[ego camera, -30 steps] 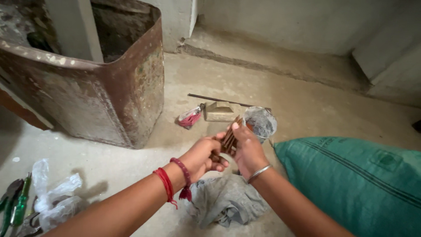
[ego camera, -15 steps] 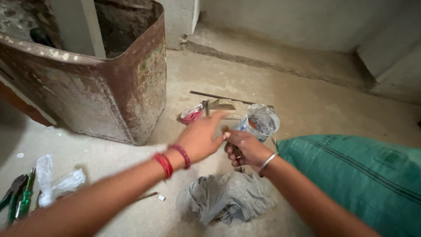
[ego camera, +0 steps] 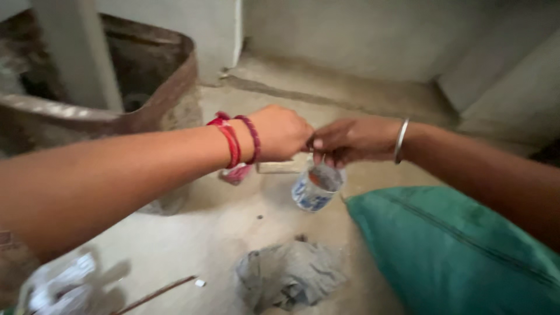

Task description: The person sits on the floor and organizes small hardware items. They fold a pink measuring tape and place it into a small orange container. They then gather several rusty nails from the floor and place them into a white paint can.

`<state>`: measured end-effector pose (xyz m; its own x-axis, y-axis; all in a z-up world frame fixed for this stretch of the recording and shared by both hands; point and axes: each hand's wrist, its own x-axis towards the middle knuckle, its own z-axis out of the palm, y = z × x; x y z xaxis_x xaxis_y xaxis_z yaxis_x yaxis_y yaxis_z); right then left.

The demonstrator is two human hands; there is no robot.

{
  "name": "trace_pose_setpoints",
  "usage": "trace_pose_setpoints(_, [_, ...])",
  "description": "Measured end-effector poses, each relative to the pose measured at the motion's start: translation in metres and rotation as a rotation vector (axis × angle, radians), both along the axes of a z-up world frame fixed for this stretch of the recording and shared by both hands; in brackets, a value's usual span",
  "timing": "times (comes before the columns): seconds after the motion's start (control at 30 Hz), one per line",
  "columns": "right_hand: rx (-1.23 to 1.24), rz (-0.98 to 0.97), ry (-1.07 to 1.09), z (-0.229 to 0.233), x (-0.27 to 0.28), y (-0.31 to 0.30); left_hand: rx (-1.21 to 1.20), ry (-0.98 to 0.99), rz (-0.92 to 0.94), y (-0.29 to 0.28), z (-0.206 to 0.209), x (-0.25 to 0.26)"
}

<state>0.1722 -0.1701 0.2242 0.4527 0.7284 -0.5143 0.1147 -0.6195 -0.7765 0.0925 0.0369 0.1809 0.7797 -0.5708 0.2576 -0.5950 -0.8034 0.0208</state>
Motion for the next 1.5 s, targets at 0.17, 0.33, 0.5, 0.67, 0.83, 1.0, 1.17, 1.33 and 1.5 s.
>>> trace_pose_setpoints(0.17, [-0.026,-0.088,-0.637,0.027,-0.007,-0.014,-0.184,0.095,0.139,-0.024,-0.022,0.036])
trace_pose_setpoints(0.33, [-0.004,-0.247,-0.888,-0.001,-0.008,-0.02,-0.42,0.187,0.116,-0.055,-0.077,0.082])
trace_pose_setpoints(0.5, [0.053,-0.254,-0.76,-0.019,0.012,-0.031,-0.543,0.317,0.083,-0.074,-0.127,0.104])
trace_pose_setpoints(0.67, [-0.113,-0.131,-0.883,-0.052,0.03,-0.039,-0.613,0.373,-0.059,-0.087,-0.17,0.115])
trace_pose_setpoints(0.83, [-0.146,-0.01,-0.99,-0.098,0.062,-0.042,-0.471,0.316,-0.013,-0.091,-0.191,0.14])
trace_pose_setpoints(1.0, [-0.234,0.124,-1.141,-0.153,0.08,-0.044,-0.419,0.28,0.195,-0.064,-0.18,0.152])
trace_pose_setpoints(1.17, [-0.319,0.324,-1.155,-0.177,0.081,-0.041,-0.422,0.38,0.301,-0.051,-0.181,0.138])
trace_pose_setpoints(1.33, [-0.307,0.345,-1.108,-0.189,0.074,-0.028,-0.441,0.305,0.382,-0.056,-0.196,0.141])
trace_pose_setpoints(1.5, [-0.355,0.363,-1.156,-0.199,0.079,-0.023,-0.413,0.437,0.498,-0.05,-0.208,0.154])
